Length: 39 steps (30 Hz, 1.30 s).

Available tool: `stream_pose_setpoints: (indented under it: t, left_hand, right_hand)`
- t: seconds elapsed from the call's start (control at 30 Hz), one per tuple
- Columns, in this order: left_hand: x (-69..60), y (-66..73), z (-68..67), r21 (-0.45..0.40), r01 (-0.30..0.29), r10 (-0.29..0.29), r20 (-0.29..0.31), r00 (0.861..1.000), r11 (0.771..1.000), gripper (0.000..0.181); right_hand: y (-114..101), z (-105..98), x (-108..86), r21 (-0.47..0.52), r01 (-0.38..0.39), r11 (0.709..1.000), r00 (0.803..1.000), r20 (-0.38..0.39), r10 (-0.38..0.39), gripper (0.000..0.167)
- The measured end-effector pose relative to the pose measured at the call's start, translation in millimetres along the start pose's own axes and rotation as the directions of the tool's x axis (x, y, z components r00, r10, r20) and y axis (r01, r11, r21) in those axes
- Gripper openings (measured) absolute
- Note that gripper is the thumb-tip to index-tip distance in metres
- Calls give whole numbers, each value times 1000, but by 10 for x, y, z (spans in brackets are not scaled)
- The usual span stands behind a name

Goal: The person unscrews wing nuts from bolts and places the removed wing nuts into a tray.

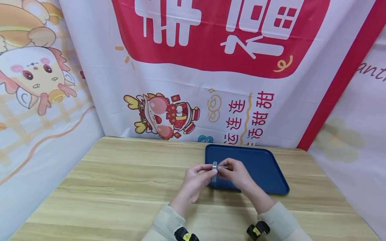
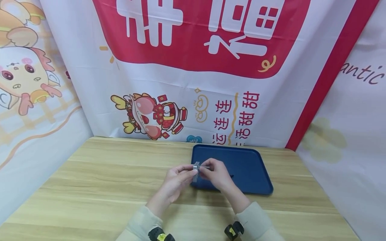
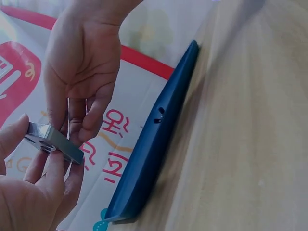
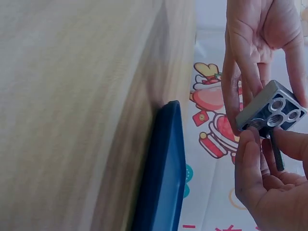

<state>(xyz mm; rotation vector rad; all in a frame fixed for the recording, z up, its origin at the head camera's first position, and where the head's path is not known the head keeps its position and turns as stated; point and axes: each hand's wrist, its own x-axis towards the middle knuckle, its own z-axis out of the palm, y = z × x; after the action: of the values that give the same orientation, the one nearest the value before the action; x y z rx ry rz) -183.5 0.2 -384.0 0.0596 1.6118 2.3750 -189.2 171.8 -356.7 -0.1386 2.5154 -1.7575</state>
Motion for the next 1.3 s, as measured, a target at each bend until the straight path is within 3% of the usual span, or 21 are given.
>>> stream_pose_setpoints:
  t: [0.27, 0.47, 0.57, 0.8, 1.0, 1.17, 1.3]
  left_hand:
    - [3, -66, -100, 52, 78, -83, 105, 991, 996, 34]
    - [-14, -30, -160, 120, 149, -166, 149, 975, 982, 32]
    - [-16, -19, -184, 177, 180, -209, 166, 964, 968, 32]
    - [16, -49, -229, 282, 203, -277, 253, 927, 938, 33]
    - [40, -39, -238, 366, 207, -308, 243, 920, 907, 26]
    - [30, -44, -235, 427, 224, -340, 216, 916, 876, 24]
    - [26, -56, -224, 433, 244, -360, 209, 909, 868, 22]
  right_hand:
    - [49, -10, -44, -87, -31, 996, 999, 38, 34, 11]
    - [100, -77, -54, -193, 67, 979, 986, 162, -36, 13]
    - [122, -104, -50, -286, 133, 949, 975, 211, -73, 10]
    - [115, -95, -49, -479, 232, 847, 952, 290, -97, 5]
    - [58, -19, -68, -535, 269, 801, 937, 338, -89, 8]
    - [18, 55, -137, -598, 284, 749, 937, 337, -87, 12]
    - [15, 89, -177, -638, 289, 714, 939, 332, -83, 13]
